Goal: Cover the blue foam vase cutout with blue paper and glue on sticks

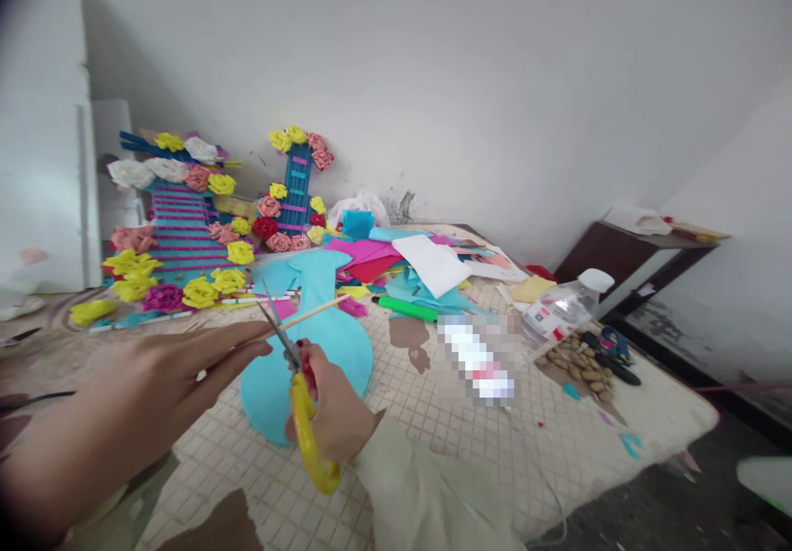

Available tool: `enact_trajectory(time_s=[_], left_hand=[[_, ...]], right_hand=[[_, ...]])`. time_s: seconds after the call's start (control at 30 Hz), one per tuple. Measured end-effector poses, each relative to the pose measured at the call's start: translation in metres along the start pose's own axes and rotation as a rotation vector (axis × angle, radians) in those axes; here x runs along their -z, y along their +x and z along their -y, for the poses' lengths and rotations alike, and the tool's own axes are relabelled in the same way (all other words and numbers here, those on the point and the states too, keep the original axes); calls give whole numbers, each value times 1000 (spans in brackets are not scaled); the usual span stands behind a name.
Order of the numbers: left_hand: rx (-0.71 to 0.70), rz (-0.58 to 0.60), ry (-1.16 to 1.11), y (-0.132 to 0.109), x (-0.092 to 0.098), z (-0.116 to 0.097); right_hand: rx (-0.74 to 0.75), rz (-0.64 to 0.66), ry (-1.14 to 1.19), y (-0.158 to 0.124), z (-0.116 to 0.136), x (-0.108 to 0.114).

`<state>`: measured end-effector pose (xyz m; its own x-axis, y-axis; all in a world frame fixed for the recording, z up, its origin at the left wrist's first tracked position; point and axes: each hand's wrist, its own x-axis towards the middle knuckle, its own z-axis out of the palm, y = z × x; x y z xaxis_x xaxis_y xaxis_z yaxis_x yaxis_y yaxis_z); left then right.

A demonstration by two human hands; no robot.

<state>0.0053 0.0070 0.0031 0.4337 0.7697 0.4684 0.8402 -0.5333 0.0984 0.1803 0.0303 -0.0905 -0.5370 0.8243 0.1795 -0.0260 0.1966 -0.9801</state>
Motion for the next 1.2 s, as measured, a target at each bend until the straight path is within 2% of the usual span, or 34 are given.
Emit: enact_trajectory(time_s=[0.23,0.47,0.7,0.9,1.07,1.2], left_hand=[[-28,-22,46,-2,-2,2],[-71,92,187,-4,-3,5],[-92,118,221,-6,-5,7],[-91,76,179,-5,-4,9],[18,97,68,0,-1,4],[-9,120,73,-1,-1,4]], right_hand=[[28,34,5,-3,4,4],[7,110,-28,0,4,3],[41,168,70,-5,2,4],[75,168,41,-4,-6,5],[15,160,41,-4,-11,4],[29,172,76,-3,-14,3]])
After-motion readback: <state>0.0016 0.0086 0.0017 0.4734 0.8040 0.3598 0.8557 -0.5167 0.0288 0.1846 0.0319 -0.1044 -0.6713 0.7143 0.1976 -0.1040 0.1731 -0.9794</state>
